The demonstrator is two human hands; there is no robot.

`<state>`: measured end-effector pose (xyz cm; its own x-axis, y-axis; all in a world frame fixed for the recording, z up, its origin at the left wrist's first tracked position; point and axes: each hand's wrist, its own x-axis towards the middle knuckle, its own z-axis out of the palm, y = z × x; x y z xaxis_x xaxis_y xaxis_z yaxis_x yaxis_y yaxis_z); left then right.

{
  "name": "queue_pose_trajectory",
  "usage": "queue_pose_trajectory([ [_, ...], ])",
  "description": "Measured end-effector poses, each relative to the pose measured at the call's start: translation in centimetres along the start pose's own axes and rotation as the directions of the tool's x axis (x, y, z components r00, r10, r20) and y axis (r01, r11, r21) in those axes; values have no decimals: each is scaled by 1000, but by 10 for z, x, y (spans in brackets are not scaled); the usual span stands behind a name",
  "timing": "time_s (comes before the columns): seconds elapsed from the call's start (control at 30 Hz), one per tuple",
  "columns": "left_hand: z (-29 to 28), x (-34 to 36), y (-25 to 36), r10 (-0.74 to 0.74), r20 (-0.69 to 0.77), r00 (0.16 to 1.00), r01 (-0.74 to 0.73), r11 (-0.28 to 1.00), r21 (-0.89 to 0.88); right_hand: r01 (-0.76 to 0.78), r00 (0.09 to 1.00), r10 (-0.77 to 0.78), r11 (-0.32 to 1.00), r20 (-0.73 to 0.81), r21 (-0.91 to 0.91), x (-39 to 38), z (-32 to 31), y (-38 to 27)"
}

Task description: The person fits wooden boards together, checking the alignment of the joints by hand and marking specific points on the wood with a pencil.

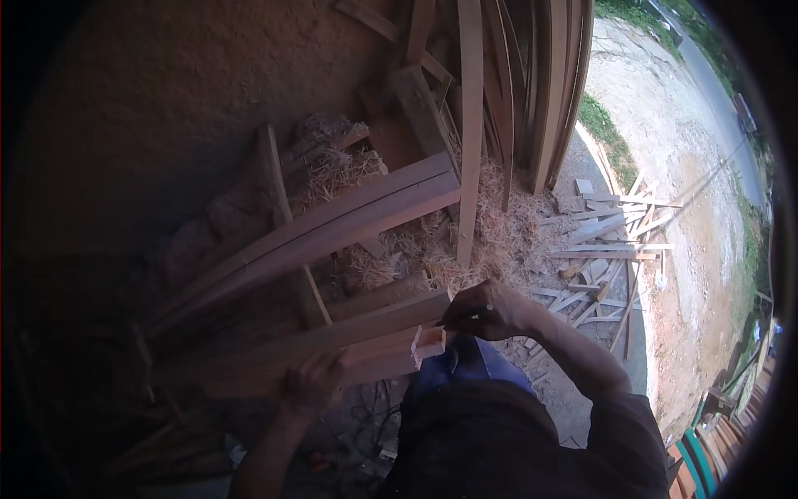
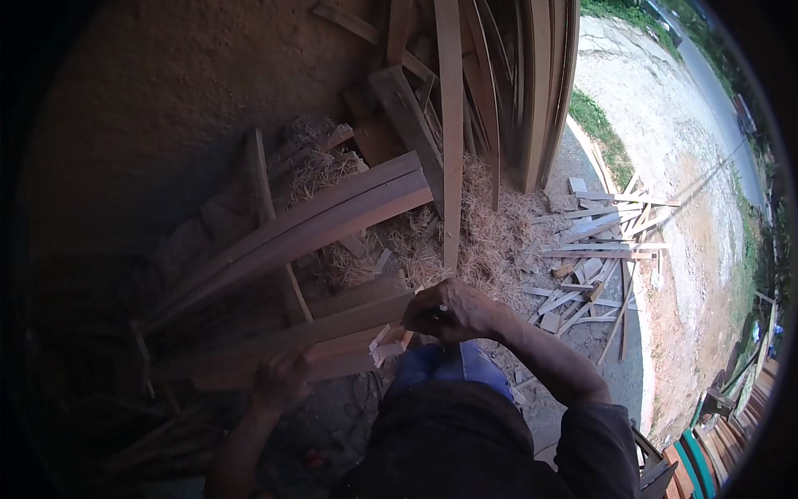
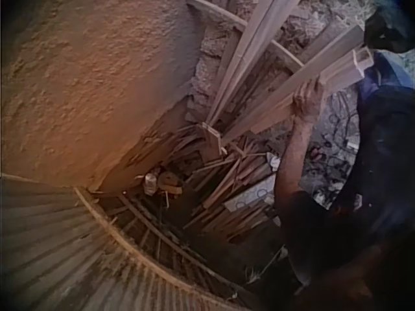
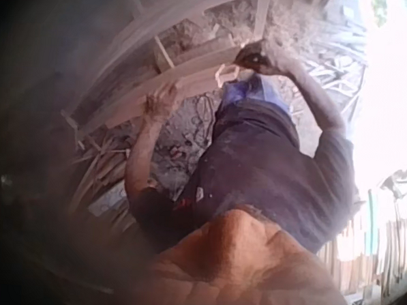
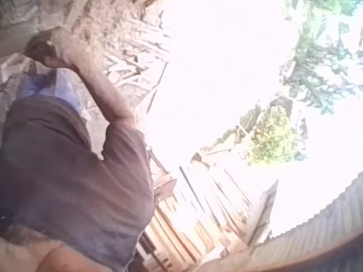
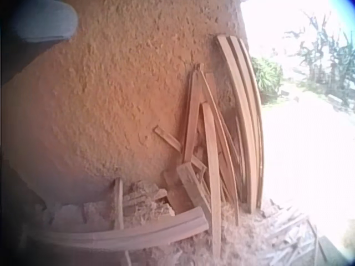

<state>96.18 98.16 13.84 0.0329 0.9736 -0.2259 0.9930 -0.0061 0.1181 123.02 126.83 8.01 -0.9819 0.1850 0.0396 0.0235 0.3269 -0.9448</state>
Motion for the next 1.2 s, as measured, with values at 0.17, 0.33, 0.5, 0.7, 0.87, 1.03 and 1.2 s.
queue_pose_trajectory([
  [0.17, 8, 1, -5, 41, -77, 996, -40, 999, 9, -46, 994, 43, 999, 97, 26, 11, 5, 6],
  [0.33, 0, 4, -2, 21, -64, 998, -21, 1000, -1, 19, 991, -16, 1000, 131, -24, 19, 15, 13],
  [0.5, 7, 1, -3, 27, -133, 991, -28, 1000, -6, -26, 984, 31, 999, 175, -33, 24, 8, 7],
  [0.7, 7, 2, -4, 34, -138, 990, -36, 999, -11, 49, 987, -42, 998, 156, -43, 27, 13, 15],
  [0.87, -2, 5, 1, 36, -151, 988, -36, 999, 3, 62, 985, -48, 995, 167, -76, 24, 7, 12],
  [1.03, 3, 7, -3, 50, -162, 985, -53, 998, -17, 58, 990, -46, 994, 131, -95, 24, 11, 5],
  [1.2, 13, 0, -4, 27, -177, 984, -37, 998, -53, -120, 984, 114, 992, -135, -38, 17, -9, -52],
])
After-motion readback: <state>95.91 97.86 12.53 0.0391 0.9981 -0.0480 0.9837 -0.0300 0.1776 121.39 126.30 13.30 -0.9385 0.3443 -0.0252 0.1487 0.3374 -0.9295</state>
